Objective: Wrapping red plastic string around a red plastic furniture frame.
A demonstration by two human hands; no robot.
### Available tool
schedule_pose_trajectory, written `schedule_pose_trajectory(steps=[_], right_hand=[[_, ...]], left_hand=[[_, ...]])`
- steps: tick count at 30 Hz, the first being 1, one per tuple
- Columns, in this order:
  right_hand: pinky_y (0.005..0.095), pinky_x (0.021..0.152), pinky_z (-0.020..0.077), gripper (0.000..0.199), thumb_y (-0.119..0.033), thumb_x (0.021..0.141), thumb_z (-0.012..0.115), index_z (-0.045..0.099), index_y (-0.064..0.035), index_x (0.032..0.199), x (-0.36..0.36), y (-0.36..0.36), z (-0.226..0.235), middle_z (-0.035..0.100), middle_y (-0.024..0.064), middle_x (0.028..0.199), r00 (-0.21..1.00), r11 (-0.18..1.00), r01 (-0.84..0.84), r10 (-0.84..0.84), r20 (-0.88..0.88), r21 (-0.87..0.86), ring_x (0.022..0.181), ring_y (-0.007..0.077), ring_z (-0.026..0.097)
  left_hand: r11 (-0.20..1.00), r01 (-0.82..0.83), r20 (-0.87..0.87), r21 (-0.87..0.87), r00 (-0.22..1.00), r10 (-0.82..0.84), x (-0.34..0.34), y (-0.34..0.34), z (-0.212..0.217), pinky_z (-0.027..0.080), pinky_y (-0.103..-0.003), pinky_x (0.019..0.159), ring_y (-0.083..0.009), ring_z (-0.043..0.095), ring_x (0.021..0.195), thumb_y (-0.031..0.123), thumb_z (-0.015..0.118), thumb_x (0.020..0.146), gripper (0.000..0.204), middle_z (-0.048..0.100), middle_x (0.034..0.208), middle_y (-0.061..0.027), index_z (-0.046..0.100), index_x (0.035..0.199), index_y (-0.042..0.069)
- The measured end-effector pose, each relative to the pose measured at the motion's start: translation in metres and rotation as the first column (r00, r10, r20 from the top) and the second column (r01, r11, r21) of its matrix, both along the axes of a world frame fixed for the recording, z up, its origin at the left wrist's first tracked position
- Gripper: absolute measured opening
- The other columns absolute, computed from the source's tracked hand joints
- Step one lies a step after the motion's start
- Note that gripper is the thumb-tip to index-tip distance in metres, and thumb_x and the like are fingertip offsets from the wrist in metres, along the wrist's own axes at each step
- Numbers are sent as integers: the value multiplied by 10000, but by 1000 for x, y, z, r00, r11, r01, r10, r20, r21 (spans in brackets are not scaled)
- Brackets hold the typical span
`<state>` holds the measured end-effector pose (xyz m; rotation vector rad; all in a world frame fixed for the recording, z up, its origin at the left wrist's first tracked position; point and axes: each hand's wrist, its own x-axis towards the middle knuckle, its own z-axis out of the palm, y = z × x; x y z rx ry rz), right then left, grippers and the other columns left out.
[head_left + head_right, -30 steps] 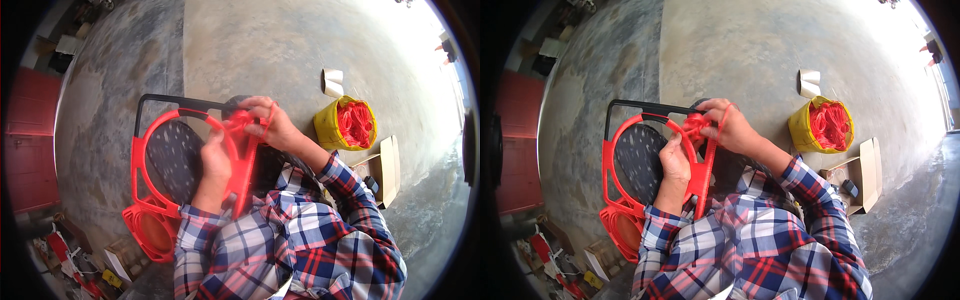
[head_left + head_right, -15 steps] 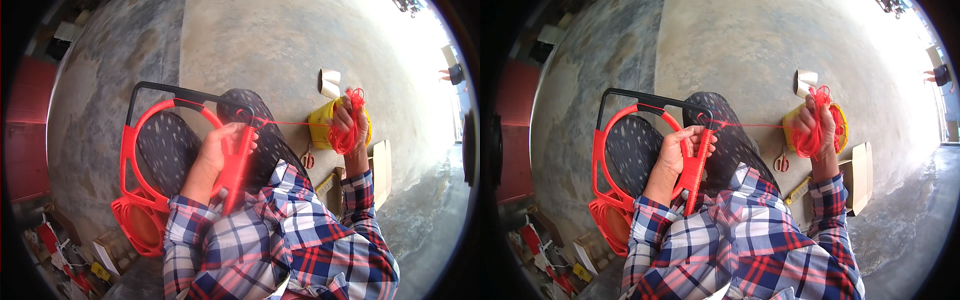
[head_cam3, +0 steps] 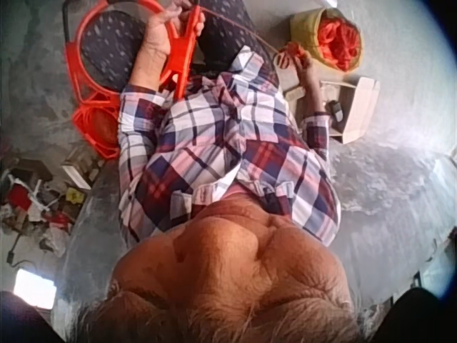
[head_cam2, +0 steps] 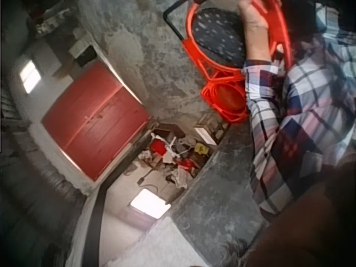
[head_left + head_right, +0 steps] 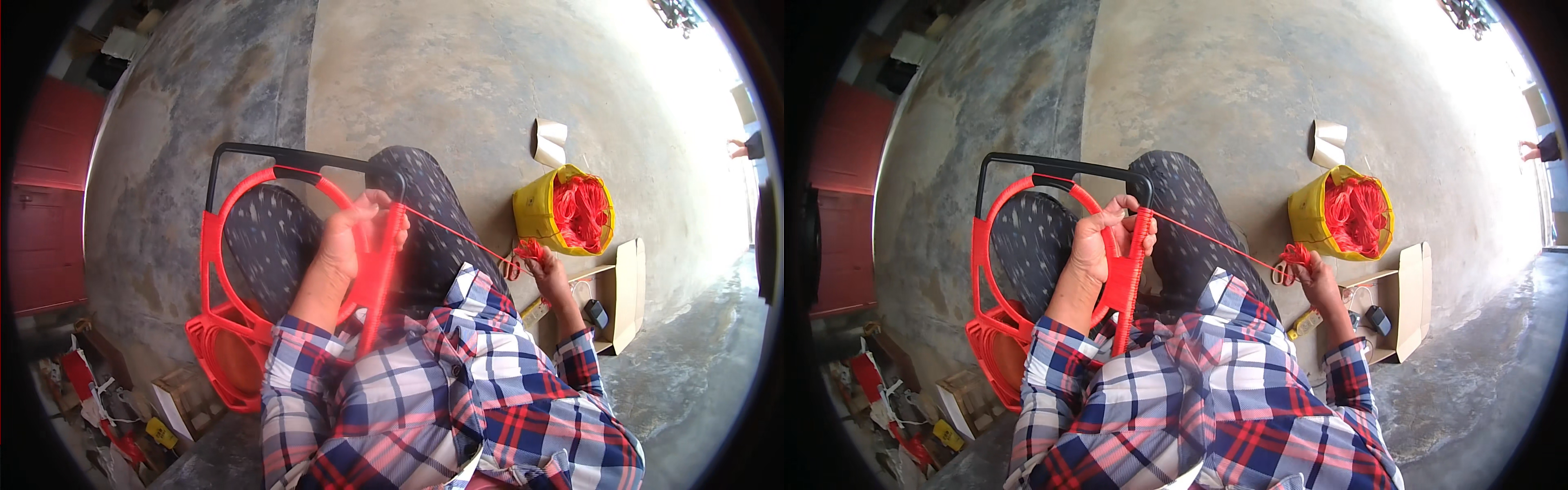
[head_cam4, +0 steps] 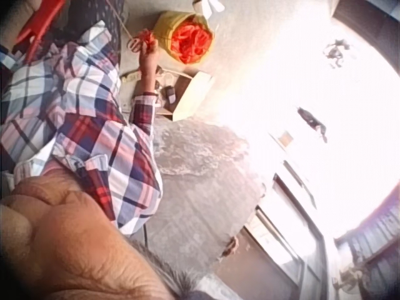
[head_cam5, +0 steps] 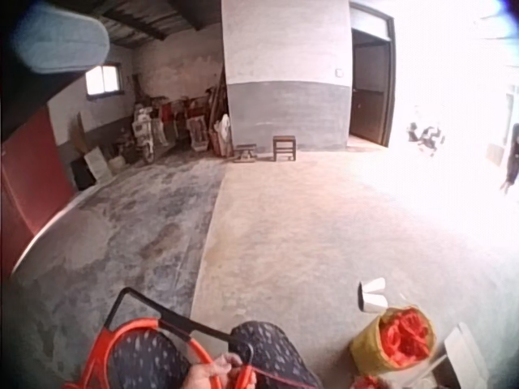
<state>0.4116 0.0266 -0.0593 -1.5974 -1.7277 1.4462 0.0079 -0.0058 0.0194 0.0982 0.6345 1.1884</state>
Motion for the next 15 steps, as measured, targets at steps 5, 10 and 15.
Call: schedule_pose_trajectory(steps=[5,10,15], right_hand=[[291,697,466,262,-222,915,578,566,-2,1057,30,35,-53,623,70,804,940,993,40,-75,333,110,743,154,576],[288,678,461,303,-187,890,550,569,-30,1148,-64,84,40,527,11,890,890,988,62,-120,-440,-144,725,133,531],[346,707,507,278,-25,826,531,619,-90,1081,-176,91,128,606,82,924,927,793,-330,376,14,513,811,195,597]], left_hand=[[995,58,-14,-78,998,-59,7,-1,5,529,-423,697,-333,637,766,292,506,877,290,626,937,-232,544,1056,67],[981,-148,-234,-128,965,116,12,-6,-13,526,-394,731,-278,631,932,308,501,902,383,633,1073,-173,530,1155,22],[881,-457,-519,128,726,451,18,-10,-8,488,-345,786,-213,575,891,210,551,848,422,578,1137,-117,487,1228,38]])
